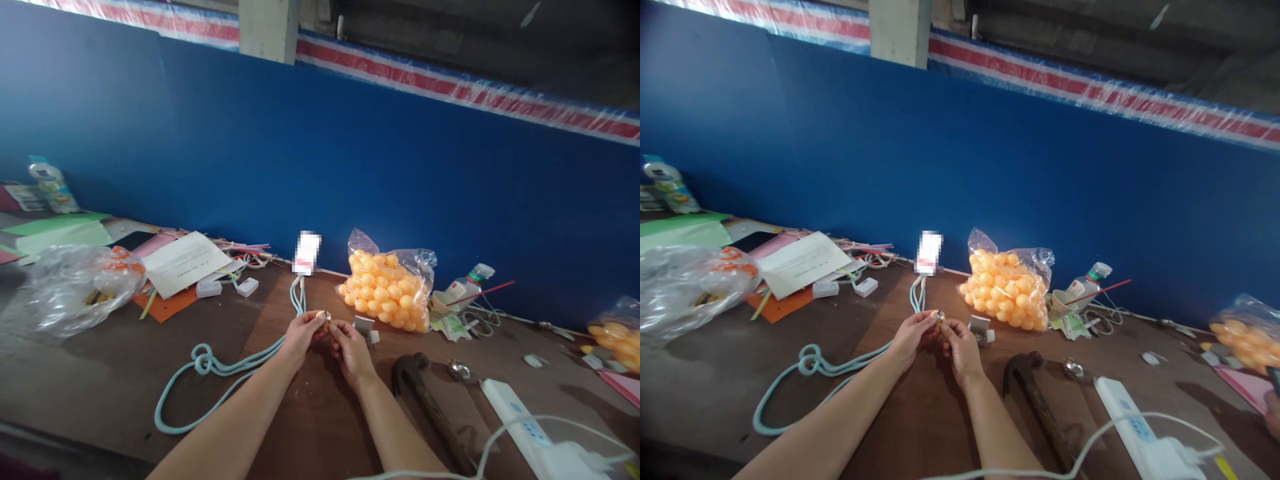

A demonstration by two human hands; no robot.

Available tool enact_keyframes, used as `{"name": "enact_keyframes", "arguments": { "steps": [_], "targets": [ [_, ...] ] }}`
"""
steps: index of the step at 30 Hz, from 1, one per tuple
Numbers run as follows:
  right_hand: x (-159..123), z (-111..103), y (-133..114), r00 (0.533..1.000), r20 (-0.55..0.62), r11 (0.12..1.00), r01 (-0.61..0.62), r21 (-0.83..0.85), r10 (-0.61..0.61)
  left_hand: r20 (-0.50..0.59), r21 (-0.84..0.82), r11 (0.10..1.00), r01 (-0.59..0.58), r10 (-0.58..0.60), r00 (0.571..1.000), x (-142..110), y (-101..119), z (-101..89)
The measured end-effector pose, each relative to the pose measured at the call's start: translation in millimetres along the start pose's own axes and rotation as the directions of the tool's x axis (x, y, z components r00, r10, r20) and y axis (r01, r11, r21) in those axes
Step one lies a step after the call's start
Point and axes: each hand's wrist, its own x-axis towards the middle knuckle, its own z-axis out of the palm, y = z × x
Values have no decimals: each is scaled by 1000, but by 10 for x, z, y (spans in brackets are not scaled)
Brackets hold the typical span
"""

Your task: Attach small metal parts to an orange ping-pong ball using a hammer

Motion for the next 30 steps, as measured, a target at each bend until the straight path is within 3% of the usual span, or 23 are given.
{"name": "enact_keyframes", "arguments": {
  "steps": [30],
  "targets": [
    [11,-19,32,998,3,997,55,-57,-55,38,14,1000,-14,14,999,-19,19,25]
  ]
}}
